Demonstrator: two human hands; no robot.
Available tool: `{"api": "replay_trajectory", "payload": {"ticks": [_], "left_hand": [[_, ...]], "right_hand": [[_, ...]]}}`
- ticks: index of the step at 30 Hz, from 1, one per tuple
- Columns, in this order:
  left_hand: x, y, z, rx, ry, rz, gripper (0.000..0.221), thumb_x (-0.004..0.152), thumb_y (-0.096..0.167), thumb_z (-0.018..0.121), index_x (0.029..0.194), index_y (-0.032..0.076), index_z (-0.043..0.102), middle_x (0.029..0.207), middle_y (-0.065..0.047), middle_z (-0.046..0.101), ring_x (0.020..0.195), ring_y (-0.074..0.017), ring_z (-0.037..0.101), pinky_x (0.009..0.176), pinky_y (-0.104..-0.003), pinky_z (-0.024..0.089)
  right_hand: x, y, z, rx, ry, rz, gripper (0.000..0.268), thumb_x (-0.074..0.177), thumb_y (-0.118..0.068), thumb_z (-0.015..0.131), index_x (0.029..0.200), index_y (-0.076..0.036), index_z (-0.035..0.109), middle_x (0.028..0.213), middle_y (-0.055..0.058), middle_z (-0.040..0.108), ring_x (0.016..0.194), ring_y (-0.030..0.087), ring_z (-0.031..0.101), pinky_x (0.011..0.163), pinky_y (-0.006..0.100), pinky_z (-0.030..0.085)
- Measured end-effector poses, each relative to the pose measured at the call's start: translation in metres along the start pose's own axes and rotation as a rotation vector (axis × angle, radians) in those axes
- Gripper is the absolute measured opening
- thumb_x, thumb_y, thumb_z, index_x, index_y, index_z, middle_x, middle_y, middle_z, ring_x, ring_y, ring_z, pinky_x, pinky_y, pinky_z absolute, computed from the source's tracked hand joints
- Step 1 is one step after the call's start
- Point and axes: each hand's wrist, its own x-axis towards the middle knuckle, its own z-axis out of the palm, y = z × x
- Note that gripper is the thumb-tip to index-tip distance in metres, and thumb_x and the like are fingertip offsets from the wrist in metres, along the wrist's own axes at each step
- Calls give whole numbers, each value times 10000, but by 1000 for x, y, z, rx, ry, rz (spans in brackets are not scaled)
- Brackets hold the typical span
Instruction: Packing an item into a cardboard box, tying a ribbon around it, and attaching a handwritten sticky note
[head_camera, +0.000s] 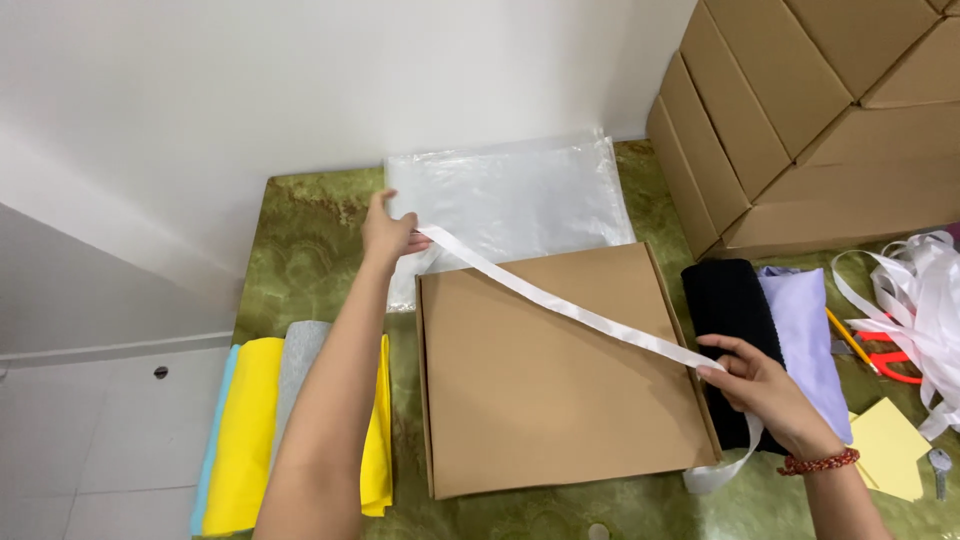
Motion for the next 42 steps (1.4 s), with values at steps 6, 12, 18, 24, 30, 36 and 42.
{"api": "replay_trajectory", "payload": {"ticks": [6,12,18,24,30,36,42], "left_hand": [[-13,9,-22,140,-386,-89,541,935,148,657,1454,4,599,1306,-110,721,1192,-199,743,949,-392,661],[23,-18,-10,473,-222,201,353,897,178,711,1231,109,799,1078,-68,822,952,-118,771,711,-313,671],[-14,26,28,458,-271,82,275,999,254,649,906,34,785,729,-107,785,579,-176,763,586,-225,585],[2,42,64,752,-161,109,399,1022,475,616,764,199,743,717,65,740,595,-86,635,676,-302,463],[52,11,103,578,-93,348,442,1009,518,676,720,200,777,536,62,691,521,-112,689,603,-266,542],[50,-9,125,661,-208,306,343,1007,399,684,817,139,800,617,-1,737,629,-206,735,700,-351,559],[43,-40,134,593,-194,255,259,1043,308,648,980,120,815,744,13,800,684,-141,781,712,-321,586]], "right_hand": [[27,22,-24,-170,-30,-138,528,899,24,796,1410,-93,730,1029,91,720,956,137,611,880,259,455],[15,-11,-21,-281,226,-153,243,1047,-189,691,1204,-104,856,716,18,588,606,118,362,531,277,309],[56,4,-31,-509,190,-199,485,907,-131,805,1377,-250,783,1128,41,658,762,167,495,806,280,440],[102,22,-45,-352,413,-178,437,1139,-312,616,771,-87,686,568,23,486,544,115,401,550,272,331],[159,50,-45,-201,494,-117,349,1167,-250,569,1249,48,731,704,143,745,499,244,685,470,366,547],[161,34,-19,-363,448,-91,385,1159,-221,545,1041,63,777,520,123,678,376,218,628,352,290,492],[152,6,13,-353,431,-25,410,1141,-138,493,1302,213,629,692,205,761,469,270,709,429,369,603]]}}
